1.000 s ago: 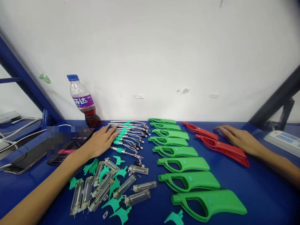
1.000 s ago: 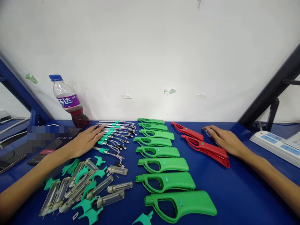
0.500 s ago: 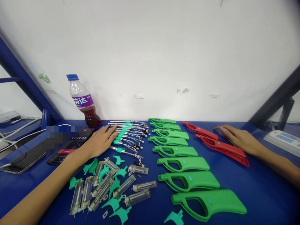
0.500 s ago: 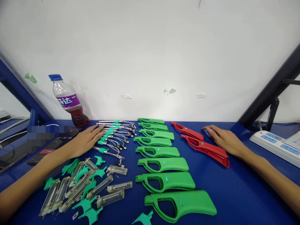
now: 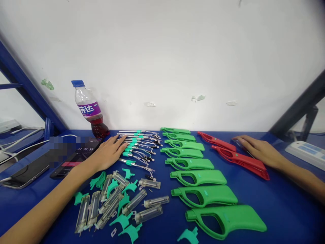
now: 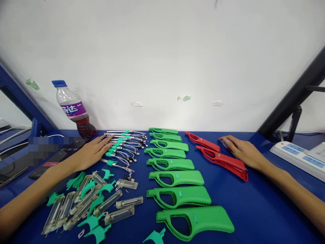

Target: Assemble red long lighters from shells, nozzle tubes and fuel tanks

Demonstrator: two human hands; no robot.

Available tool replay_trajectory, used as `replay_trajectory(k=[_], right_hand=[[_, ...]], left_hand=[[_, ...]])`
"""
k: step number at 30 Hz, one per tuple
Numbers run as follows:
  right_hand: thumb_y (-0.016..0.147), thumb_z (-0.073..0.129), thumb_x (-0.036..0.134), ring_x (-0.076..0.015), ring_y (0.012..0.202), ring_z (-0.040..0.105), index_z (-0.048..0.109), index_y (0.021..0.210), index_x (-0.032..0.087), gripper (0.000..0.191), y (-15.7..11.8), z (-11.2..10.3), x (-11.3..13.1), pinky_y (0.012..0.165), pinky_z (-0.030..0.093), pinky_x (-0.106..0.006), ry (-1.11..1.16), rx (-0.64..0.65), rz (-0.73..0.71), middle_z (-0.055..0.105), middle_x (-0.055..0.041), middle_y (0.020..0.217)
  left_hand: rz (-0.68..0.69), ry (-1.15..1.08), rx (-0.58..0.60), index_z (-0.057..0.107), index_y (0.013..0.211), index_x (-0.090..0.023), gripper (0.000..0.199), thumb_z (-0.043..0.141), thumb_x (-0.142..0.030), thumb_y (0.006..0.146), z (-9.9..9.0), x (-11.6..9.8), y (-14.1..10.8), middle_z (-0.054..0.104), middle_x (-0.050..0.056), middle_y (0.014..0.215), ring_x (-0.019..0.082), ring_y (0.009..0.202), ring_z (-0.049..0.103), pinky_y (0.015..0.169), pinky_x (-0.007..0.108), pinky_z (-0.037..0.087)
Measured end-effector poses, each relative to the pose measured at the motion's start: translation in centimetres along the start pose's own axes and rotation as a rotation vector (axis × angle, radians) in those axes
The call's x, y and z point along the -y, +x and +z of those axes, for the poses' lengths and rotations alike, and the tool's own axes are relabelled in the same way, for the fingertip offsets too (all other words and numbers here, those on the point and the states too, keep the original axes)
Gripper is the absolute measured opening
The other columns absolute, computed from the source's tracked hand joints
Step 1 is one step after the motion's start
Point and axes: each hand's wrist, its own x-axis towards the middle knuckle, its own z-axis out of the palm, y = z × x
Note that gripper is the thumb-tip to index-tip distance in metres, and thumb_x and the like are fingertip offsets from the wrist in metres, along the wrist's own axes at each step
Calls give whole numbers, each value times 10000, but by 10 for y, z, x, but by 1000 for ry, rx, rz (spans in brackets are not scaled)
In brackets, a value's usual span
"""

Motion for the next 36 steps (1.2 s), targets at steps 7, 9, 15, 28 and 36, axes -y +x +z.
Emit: replay_trajectory(k=[7, 9, 15, 28, 36], right_hand=[[1105, 666, 482, -260, 1212, 722, 687, 1402, 226, 393, 0, -1, 2, 1095, 601, -514, 9, 0, -7, 717, -95, 1390], [1105, 665, 484, -257, 1201, 725, 688, 1399, 226, 392, 0, -1, 2, 1081, 609, -505, 11, -1, -9, 719, -93, 1382], [1105, 665, 483, -267, 1235, 714, 683, 1409, 226, 398, -1, -1, 2, 1099, 598, -519, 15, -1, -16, 706, -99, 1411], [1102, 672, 476, -264, 1229, 716, 685, 1406, 228, 392, 1, -1, 1, 1109, 593, -523, 6, 3, -13, 707, -98, 1413], [1103, 670, 476, -262, 1224, 716, 688, 1399, 227, 387, 0, -1, 2, 1105, 595, -519, 5, 2, -18, 710, -97, 1404]], left_hand=[[20, 40, 10, 576, 1564, -234, 564, 697, -477, 1070, 1, 4, 2, 481, 142, 1717, 381, 1589, 465, 1301, 693, 390], [36, 49, 12, 602, 1533, -231, 529, 710, -453, 1065, 0, 4, 2, 492, 138, 1707, 376, 1580, 474, 1295, 686, 402], [55, 60, 12, 609, 1523, -231, 520, 715, -445, 1061, 0, 7, 1, 485, 137, 1711, 378, 1582, 469, 1294, 685, 405], [43, 58, 2, 584, 1553, -232, 550, 710, -452, 1065, 5, 11, 4, 487, 139, 1708, 381, 1580, 472, 1293, 694, 402], [57, 63, 13, 577, 1563, -234, 559, 707, -457, 1067, 3, 9, 3, 483, 140, 1715, 382, 1583, 471, 1292, 695, 404]])
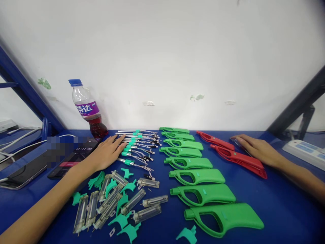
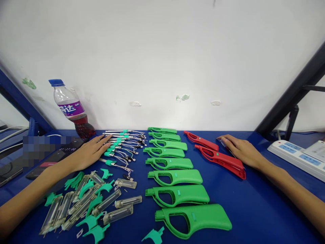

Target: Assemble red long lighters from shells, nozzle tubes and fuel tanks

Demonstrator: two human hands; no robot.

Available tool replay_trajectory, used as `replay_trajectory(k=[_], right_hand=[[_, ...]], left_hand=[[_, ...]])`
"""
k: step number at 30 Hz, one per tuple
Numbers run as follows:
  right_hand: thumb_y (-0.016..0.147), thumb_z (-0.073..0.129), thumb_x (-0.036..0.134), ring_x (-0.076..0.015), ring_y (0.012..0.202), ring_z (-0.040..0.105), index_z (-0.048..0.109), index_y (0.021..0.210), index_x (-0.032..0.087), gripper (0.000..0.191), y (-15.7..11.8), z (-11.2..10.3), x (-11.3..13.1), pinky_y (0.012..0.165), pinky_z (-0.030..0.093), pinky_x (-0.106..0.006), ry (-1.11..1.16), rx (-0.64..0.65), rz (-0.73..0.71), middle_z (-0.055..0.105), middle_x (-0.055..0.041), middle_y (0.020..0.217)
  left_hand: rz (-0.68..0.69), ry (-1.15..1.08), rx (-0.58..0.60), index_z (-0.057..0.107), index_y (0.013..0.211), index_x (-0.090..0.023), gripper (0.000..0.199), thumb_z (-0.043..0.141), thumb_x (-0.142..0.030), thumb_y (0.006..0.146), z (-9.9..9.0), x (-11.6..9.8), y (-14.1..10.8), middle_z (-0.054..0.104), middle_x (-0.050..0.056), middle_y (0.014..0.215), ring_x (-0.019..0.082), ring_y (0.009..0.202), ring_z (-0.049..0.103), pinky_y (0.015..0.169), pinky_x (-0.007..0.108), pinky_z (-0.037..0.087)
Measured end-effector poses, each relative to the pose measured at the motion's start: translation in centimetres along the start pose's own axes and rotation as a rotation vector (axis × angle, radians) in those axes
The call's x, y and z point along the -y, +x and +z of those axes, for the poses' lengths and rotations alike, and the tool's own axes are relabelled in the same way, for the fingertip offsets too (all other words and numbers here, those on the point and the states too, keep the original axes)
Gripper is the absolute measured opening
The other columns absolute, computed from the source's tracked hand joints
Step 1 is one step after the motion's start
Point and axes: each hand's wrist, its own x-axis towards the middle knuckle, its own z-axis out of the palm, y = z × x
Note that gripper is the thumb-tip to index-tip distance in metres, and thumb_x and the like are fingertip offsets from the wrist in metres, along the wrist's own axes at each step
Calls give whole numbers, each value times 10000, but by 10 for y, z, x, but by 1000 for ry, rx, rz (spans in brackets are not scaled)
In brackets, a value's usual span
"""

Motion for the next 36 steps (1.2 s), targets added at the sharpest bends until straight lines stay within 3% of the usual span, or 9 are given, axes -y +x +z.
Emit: replay_trajectory(k=[36], right_hand=[[1105, 665, 481, -269, 1243, 713, 682, 1414, 231, 398, -1, -1, -1, 1106, 597, -521, -9, 2, -24, 705, -99, 1421]], left_hand=[[-3, -5, -36, 590, 1544, -233, 562, 707, -493, 1061, 6, 6, 0, 509, 141, 1687, 374, 1548, 506, 1276, 681, 426]])
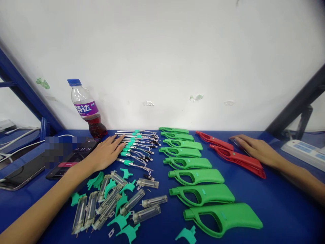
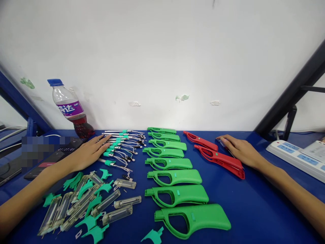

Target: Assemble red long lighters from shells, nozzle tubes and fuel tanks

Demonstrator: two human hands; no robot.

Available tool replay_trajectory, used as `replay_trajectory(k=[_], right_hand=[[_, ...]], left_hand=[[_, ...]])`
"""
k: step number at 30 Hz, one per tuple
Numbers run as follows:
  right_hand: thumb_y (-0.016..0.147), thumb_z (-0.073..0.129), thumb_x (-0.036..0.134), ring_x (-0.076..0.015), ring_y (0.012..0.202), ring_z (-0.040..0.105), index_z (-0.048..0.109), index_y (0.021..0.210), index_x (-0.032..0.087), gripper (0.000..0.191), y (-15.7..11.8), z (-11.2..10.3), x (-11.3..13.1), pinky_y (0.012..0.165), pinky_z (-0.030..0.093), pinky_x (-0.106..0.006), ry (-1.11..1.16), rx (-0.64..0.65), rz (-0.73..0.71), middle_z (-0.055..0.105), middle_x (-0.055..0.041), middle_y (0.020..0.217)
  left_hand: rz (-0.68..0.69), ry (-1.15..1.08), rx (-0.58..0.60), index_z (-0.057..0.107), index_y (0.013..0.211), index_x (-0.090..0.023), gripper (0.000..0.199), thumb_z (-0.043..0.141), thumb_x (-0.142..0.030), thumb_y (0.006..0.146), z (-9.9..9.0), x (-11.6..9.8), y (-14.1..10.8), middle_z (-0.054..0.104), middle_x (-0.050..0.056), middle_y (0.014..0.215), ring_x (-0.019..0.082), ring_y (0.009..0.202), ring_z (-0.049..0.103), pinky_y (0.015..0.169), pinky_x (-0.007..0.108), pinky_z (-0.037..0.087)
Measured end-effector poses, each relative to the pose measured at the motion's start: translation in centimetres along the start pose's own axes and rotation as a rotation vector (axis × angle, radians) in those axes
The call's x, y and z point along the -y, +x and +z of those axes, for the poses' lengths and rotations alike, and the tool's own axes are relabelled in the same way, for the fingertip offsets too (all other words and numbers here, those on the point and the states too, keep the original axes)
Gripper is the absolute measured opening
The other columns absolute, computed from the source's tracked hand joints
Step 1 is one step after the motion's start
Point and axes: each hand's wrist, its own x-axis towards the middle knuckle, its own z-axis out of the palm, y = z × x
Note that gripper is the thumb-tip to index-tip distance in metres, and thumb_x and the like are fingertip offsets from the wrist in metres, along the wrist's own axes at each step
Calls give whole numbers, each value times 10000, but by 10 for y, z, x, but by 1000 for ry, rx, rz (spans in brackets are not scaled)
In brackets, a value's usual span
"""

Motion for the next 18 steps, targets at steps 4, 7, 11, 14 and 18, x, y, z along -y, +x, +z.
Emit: replay_trajectory(k=[4, 7, 11, 14, 18], right_hand=[[1107, 663, 481, -265, 1233, 717, 683, 1412, 231, 395, 0, -1, 1, 1093, 605, -512, -6, 6, -3, 706, -99, 1417], [1107, 662, 481, -264, 1227, 719, 682, 1414, 231, 396, 0, -2, 1, 1086, 610, -507, -10, 6, -2, 707, -99, 1415], [1107, 663, 481, -262, 1224, 721, 682, 1414, 229, 397, 0, -1, 2, 1091, 606, -510, -10, 2, -1, 709, -99, 1412], [1107, 664, 479, -265, 1234, 716, 680, 1415, 227, 399, -1, -1, 1, 1094, 604, -515, -2, 0, -1, 705, -101, 1420], [1106, 664, 480, -264, 1228, 717, 677, 1417, 225, 402, 0, -1, 0, 1087, 607, -514, 4, 3, -4, 705, -102, 1416]], left_hand=[[-5, -9, -8, 558, 1583, -244, 620, 680, -558, 1063, 3, 2, 0, 483, 144, 1714, 380, 1568, 485, 1296, 690, 389], [-18, -13, -10, 551, 1591, -243, 633, 673, -572, 1063, 4, 2, 1, 484, 146, 1714, 380, 1566, 488, 1298, 692, 384], [-33, -14, -16, 554, 1586, -243, 622, 676, -560, 1065, 5, 1, 1, 492, 145, 1706, 376, 1556, 499, 1292, 686, 396], [-36, -11, -19, 561, 1579, -239, 614, 682, -550, 1064, 4, -1, 1, 497, 145, 1701, 375, 1553, 502, 1289, 685, 400], [-31, -5, -26, 592, 1541, -232, 569, 702, -514, 1060, 4, -2, 1, 521, 141, 1676, 368, 1534, 520, 1276, 675, 422]])
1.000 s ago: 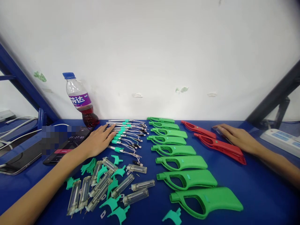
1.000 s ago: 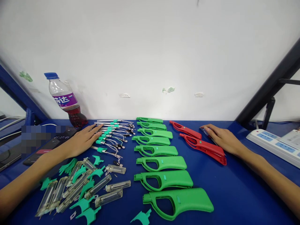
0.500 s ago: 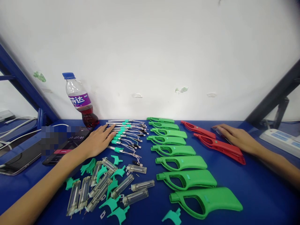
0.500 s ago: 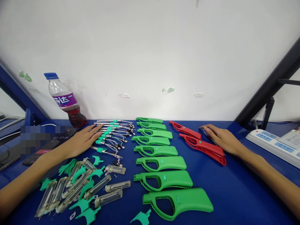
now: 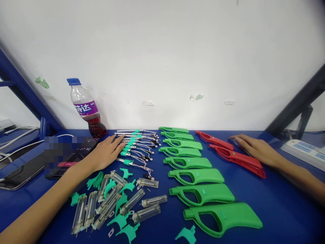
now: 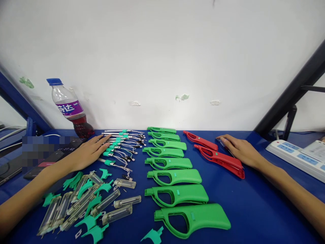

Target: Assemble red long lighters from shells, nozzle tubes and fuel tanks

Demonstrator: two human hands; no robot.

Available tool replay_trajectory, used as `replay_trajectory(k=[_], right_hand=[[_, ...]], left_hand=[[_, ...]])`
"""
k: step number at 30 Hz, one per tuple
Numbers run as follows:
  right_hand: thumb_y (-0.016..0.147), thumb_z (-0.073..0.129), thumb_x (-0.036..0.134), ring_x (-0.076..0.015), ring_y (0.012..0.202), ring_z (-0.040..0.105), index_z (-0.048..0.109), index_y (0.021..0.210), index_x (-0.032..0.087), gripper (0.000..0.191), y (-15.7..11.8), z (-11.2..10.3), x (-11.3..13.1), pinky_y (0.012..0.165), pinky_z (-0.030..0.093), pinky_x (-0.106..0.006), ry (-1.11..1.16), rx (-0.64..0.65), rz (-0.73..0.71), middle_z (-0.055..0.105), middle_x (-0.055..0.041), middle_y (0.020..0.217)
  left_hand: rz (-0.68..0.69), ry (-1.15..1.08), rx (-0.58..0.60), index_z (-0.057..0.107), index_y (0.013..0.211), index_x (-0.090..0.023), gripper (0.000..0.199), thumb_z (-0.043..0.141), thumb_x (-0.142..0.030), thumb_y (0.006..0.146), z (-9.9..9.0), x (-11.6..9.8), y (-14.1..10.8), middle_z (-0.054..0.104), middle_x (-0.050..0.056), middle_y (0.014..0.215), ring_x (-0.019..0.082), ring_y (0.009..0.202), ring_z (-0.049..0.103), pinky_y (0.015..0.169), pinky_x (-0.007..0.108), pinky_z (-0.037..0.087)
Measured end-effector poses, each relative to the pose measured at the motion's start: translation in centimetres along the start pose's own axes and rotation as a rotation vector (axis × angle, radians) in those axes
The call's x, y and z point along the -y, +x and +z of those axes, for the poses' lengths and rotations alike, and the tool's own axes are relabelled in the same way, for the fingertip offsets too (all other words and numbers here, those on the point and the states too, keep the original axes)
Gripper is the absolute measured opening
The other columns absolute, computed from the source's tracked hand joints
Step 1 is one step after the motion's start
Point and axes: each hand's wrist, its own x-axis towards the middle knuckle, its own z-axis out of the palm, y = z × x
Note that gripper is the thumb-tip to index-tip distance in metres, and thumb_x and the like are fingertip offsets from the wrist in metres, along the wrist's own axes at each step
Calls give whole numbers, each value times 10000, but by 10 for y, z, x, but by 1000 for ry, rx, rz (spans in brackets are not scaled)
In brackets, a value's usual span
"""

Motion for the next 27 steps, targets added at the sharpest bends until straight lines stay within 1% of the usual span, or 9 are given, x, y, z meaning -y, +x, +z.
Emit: replay_trajectory(k=[6, 12, 18, 25, 27], right_hand=[[1107, 661, 487, -258, 1205, 725, 686, 1404, 229, 394, 0, -1, 0, 1088, 607, -508, -2, 6, -8, 716, -95, 1395], [1109, 660, 482, -254, 1197, 726, 683, 1408, 230, 392, 0, -1, 1, 1077, 612, -501, 0, 9, -1, 714, -96, 1395], [1109, 658, 486, -257, 1200, 724, 678, 1415, 229, 401, -1, 0, 0, 1067, 616, -498, 2, 9, 6, 711, -97, 1395], [1110, 656, 487, -252, 1189, 728, 681, 1411, 228, 397, -1, -2, 2, 1084, 608, -506, 4, 15, -4, 716, -96, 1393], [1110, 656, 490, -253, 1191, 728, 683, 1410, 229, 399, -1, -2, 2, 1083, 608, -506, 1, 14, -7, 716, -96, 1394]], left_hand=[[10, -1, -9, 593, 1538, -230, 560, 707, -498, 1059, 0, 0, 0, 532, 140, 1662, 364, 1517, 536, 1261, 667, 445], [11, -7, -2, 571, 1569, -242, 605, 682, -553, 1063, 1, 3, 1, 497, 143, 1702, 375, 1559, 495, 1295, 685, 391], [12, -4, -7, 608, 1518, -230, 541, 707, -499, 1059, 0, 2, 0, 541, 138, 1654, 359, 1508, 544, 1259, 660, 448], [22, -9, -4, 596, 1532, -233, 554, 703, -504, 1060, -2, 2, 0, 534, 140, 1659, 362, 1508, 543, 1255, 661, 454], [26, -12, -2, 583, 1550, -238, 575, 695, -521, 1062, -1, 2, 0, 517, 141, 1677, 368, 1526, 526, 1268, 670, 435]])
